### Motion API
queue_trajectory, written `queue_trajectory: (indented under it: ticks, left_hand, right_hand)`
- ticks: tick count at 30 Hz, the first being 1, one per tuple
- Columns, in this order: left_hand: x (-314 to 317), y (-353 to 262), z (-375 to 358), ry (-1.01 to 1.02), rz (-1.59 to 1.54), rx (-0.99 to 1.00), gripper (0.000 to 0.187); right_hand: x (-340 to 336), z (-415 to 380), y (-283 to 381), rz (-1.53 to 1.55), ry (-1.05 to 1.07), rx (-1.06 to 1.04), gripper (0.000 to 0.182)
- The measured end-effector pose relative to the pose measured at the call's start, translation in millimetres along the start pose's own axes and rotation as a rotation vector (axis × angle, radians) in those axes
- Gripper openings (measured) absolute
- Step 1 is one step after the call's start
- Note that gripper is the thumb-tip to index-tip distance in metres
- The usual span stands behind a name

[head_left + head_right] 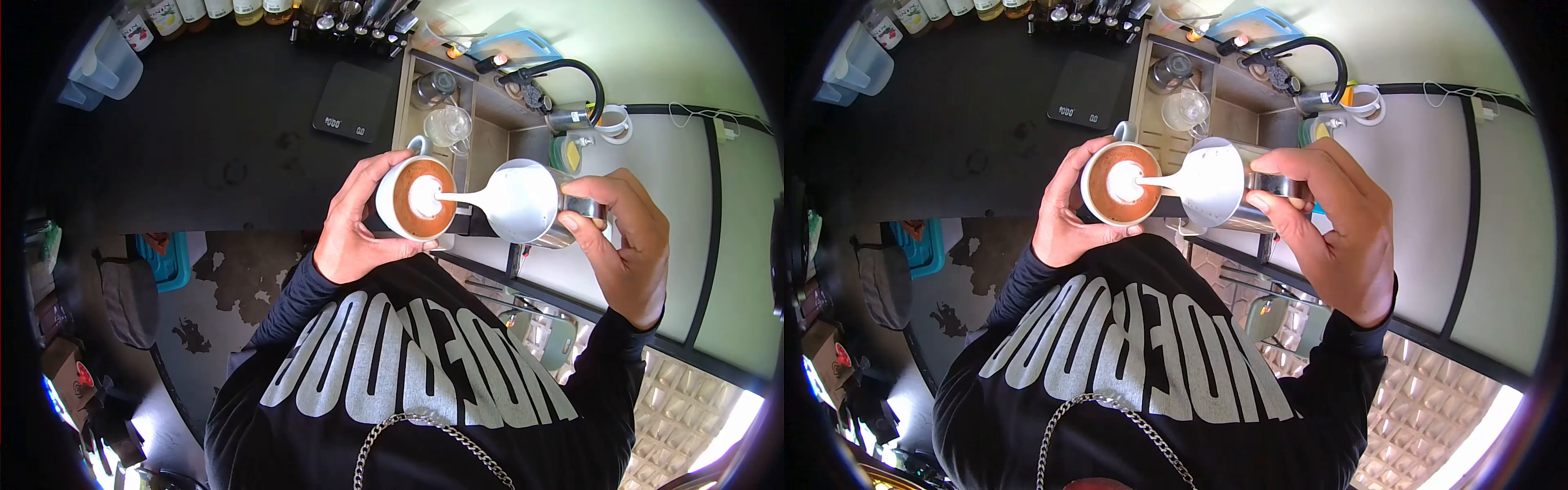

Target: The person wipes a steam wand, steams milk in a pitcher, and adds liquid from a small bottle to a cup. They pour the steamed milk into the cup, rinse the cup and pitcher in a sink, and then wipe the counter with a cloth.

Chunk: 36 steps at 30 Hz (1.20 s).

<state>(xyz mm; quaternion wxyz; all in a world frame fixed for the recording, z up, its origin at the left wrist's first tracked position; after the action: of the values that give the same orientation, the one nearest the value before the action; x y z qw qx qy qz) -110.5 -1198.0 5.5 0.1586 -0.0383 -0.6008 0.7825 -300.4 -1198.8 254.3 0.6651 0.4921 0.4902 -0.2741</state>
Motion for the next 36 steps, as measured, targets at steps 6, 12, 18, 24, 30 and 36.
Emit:
queue_trajectory:
  ticks: [6,12,18,24,30,36]
  left_hand:
    - [0,1,3,-0.003,-0.055,0.000,0.105]
    - [1,-2,4,-0.046,-0.095,0.013,0.097]
    - [2,0,4,-0.038,-0.144,0.016,0.099]
    - [1,1,2,-0.061,-0.211,-0.034,0.097]
    - [-3,2,0,-0.081,-0.268,-0.064,0.096]
    - [-9,0,0,-0.076,-0.261,-0.069,0.099]
  right_hand:
    - [-12,-1,8,-0.043,-0.031,-0.016,0.020]
    - [-21,0,14,-0.092,-0.051,-0.109,0.024]
    - [-25,6,30,-0.019,-0.018,-0.172,0.029]
    - [-13,15,16,0.239,-0.215,-0.311,0.031]
    - [-3,16,-21,0.843,-0.453,-0.227,0.027]
    - [29,25,-57,1.041,-0.513,-0.094,0.025]
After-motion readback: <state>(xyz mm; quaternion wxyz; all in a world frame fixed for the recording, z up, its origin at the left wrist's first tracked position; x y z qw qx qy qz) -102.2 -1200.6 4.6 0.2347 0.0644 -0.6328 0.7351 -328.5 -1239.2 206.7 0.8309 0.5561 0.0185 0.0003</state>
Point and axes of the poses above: each hand's wrist, its own z-axis towards the middle knuckle, its own x-axis out of the palm, y = z × x, the point moved 2 cm from there along z, towards the middle knuckle, and after that the axes turned 5 degrees about z, right-handed, at the moved point
